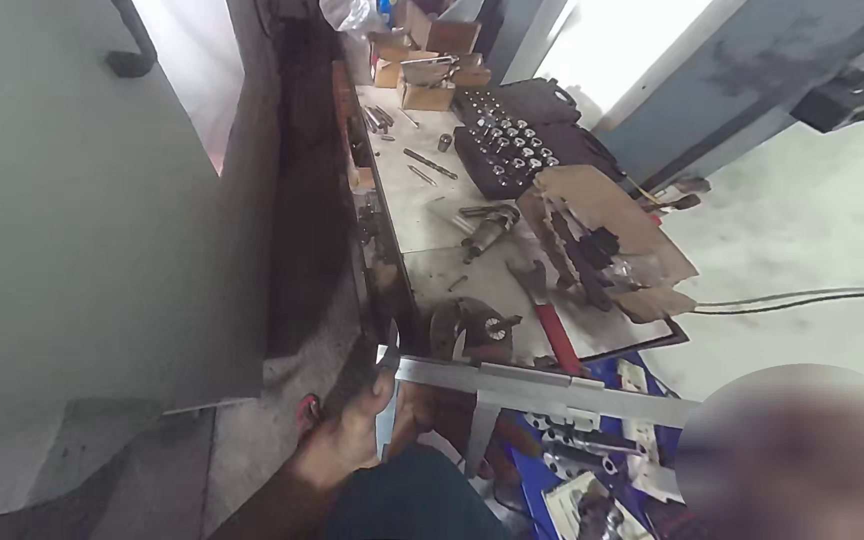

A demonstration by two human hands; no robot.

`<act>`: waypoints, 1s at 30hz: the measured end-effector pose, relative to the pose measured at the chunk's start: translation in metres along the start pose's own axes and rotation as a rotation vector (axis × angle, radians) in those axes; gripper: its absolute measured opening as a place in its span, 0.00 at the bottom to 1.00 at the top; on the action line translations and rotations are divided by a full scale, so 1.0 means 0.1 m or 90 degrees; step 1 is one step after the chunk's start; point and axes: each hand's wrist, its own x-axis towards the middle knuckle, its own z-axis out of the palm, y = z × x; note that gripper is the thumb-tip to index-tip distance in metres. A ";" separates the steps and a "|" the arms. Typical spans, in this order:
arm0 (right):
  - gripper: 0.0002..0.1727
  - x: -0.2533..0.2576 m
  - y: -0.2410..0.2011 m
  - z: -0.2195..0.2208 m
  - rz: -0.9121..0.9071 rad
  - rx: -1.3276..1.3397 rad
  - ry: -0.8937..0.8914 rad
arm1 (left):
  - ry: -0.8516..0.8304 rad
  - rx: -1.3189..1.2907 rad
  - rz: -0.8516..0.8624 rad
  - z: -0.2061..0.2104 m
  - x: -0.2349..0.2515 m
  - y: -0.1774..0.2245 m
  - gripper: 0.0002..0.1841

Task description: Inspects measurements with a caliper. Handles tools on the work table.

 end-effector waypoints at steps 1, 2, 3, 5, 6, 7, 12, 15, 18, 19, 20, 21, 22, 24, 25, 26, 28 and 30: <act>0.20 0.01 0.00 0.00 -0.001 0.001 -0.001 | 0.003 -0.005 0.004 0.00 -0.01 0.01 0.44; 0.20 0.01 -0.01 0.00 -0.003 0.003 -0.001 | 0.008 -0.011 0.011 -0.01 -0.02 0.01 0.43; 0.20 0.02 -0.01 0.00 -0.005 0.003 -0.001 | 0.013 -0.012 0.015 -0.02 -0.04 0.01 0.42; 0.20 0.03 -0.03 -0.01 -0.006 0.008 -0.005 | 0.015 -0.011 0.018 -0.05 -0.05 0.00 0.43; 0.19 0.03 -0.03 -0.02 -0.006 0.013 -0.008 | 0.009 -0.010 0.018 -0.06 -0.06 0.00 0.43; 0.20 0.03 -0.03 -0.02 -0.006 0.017 -0.010 | 0.005 -0.012 0.021 -0.06 -0.06 0.00 0.43; 0.20 0.06 -0.03 -0.01 -0.014 0.020 -0.009 | 0.008 -0.042 0.021 -0.08 -0.06 0.02 0.42; 0.20 0.07 -0.03 -0.01 -0.018 0.019 -0.012 | 0.003 -0.032 0.010 -0.10 -0.07 0.03 0.45; 0.20 0.08 -0.04 0.00 -0.016 0.019 -0.010 | -0.009 -0.014 -0.015 -0.11 -0.06 0.04 0.51; 0.19 0.09 -0.04 -0.01 -0.016 0.020 -0.012 | -0.006 -0.010 -0.014 -0.11 -0.06 0.03 0.51; 0.19 0.09 -0.05 -0.01 -0.018 0.020 -0.013 | -0.009 -0.010 -0.014 -0.10 -0.05 0.04 0.50; 0.19 0.10 -0.05 -0.01 -0.019 0.020 -0.013 | -0.023 -0.012 -0.016 -0.09 -0.04 0.04 0.51; 0.19 0.10 -0.04 -0.01 -0.019 0.020 -0.013 | -0.050 -0.018 -0.021 -0.09 -0.02 0.05 0.52; 0.19 0.09 -0.04 -0.02 -0.018 0.021 -0.012 | -0.073 -0.020 -0.029 -0.07 0.01 0.07 0.54; 0.19 0.09 -0.03 -0.02 -0.018 0.022 -0.011 | -0.069 -0.019 -0.032 -0.07 0.01 0.06 0.53; 0.19 0.09 -0.03 -0.02 -0.018 0.022 -0.010 | -0.066 -0.017 -0.031 -0.07 0.01 0.06 0.53; 0.19 0.08 -0.02 -0.03 -0.019 0.020 -0.007 | -0.067 -0.018 -0.033 -0.06 0.03 0.06 0.53; 0.19 0.07 -0.02 -0.03 -0.018 0.020 -0.005 | -0.062 -0.008 -0.036 -0.05 0.04 0.06 0.53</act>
